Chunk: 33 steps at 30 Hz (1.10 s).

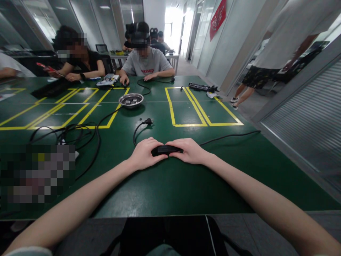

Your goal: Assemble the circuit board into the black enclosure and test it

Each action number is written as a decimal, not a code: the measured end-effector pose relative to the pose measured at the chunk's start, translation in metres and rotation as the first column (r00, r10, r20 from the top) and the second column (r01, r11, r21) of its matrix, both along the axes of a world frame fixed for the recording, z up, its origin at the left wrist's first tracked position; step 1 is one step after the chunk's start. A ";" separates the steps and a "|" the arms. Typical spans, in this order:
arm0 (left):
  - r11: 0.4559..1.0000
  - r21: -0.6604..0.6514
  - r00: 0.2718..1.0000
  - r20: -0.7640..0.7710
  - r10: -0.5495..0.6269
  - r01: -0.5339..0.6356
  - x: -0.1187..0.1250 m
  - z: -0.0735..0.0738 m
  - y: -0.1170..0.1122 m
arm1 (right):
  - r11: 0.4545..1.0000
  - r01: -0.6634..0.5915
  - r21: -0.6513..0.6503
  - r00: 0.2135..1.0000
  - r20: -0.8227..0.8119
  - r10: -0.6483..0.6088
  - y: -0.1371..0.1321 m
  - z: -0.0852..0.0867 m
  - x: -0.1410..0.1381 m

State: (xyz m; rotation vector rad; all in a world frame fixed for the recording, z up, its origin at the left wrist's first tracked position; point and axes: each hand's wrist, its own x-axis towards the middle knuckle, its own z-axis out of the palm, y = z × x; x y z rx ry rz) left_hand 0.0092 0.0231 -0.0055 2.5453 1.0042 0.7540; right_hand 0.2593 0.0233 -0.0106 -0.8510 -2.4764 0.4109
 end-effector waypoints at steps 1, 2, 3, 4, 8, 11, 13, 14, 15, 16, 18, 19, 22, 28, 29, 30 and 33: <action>1.000 -0.004 1.000 0.004 -0.003 0.003 0.000 0.000 0.000 | 1.000 -0.008 0.015 1.000 -0.007 0.008 0.000 -0.001 0.000; 1.000 -0.005 1.000 0.004 -0.009 0.009 0.000 0.000 0.000 | 1.000 -0.018 0.025 1.000 -0.016 0.019 0.001 -0.001 0.000; 1.000 -0.003 1.000 0.001 -0.015 0.015 0.000 -0.001 0.000 | 0.999 -0.027 0.030 0.999 -0.023 0.028 0.001 -0.001 0.000; 1.000 0.001 1.000 -0.005 -0.019 0.019 0.000 -0.001 0.000 | 0.999 -0.034 0.035 0.999 -0.029 0.035 0.002 -0.001 0.001; 1.000 0.029 0.999 -0.034 -0.010 0.011 0.000 0.000 -0.001 | 0.998 -0.028 0.061 0.999 -0.034 0.030 0.003 -0.001 0.000; 1.000 0.017 0.999 -0.036 0.017 -0.016 0.001 0.002 -0.002 | 0.999 -0.012 0.045 0.999 -0.034 0.014 0.002 0.000 0.001; 0.999 -0.033 0.999 -0.029 0.032 -0.033 0.001 0.004 -0.004 | 1.000 -0.014 0.002 0.999 -0.041 0.014 0.002 0.001 0.002; 0.997 -0.064 0.999 -0.022 0.038 -0.039 0.002 0.005 -0.005 | 1.000 -0.023 -0.017 0.999 -0.047 0.022 0.001 0.001 0.002; 0.994 -0.095 0.999 -0.012 0.045 -0.046 0.002 0.005 -0.006 | 0.999 -0.037 -0.026 0.998 -0.056 0.036 0.001 0.001 0.002; 0.991 -0.123 0.999 0.001 0.053 -0.052 0.003 0.006 -0.006 | 0.998 -0.058 -0.022 0.996 -0.061 0.057 0.000 0.002 0.002; 0.980 -0.186 0.997 0.030 0.072 -0.065 0.003 0.008 -0.007 | 0.993 -0.110 0.035 0.993 -0.046 0.112 -0.002 0.004 0.000; 0.971 -0.230 0.996 0.043 0.077 -0.065 0.003 0.008 -0.006 | 0.988 -0.130 0.081 0.991 -0.021 0.132 -0.003 0.005 -0.001; 0.916 -0.402 0.995 0.085 0.051 -0.012 0.001 0.010 -0.003 | 0.962 -0.172 0.212 0.983 0.106 0.153 -0.007 0.008 -0.004; 0.885 -0.466 0.990 0.136 0.042 0.026 -0.001 0.008 -0.001 | 0.932 -0.147 0.330 0.972 0.224 0.073 -0.008 0.007 -0.005; 0.931 -0.364 0.988 0.145 0.059 -0.002 -0.001 0.007 -0.002 | 0.937 -0.114 0.329 0.975 0.220 0.041 -0.005 0.005 -0.003; 0.971 -0.238 0.985 0.154 0.074 -0.036 -0.001 0.006 -0.003 | 0.944 -0.068 0.323 0.978 0.209 -0.001 -0.002 0.003 -0.001; 0.995 0.066 0.987 0.151 0.061 -0.071 -0.004 0.004 -0.004 | 0.946 0.153 0.286 0.973 0.121 -0.194 0.014 -0.004 0.015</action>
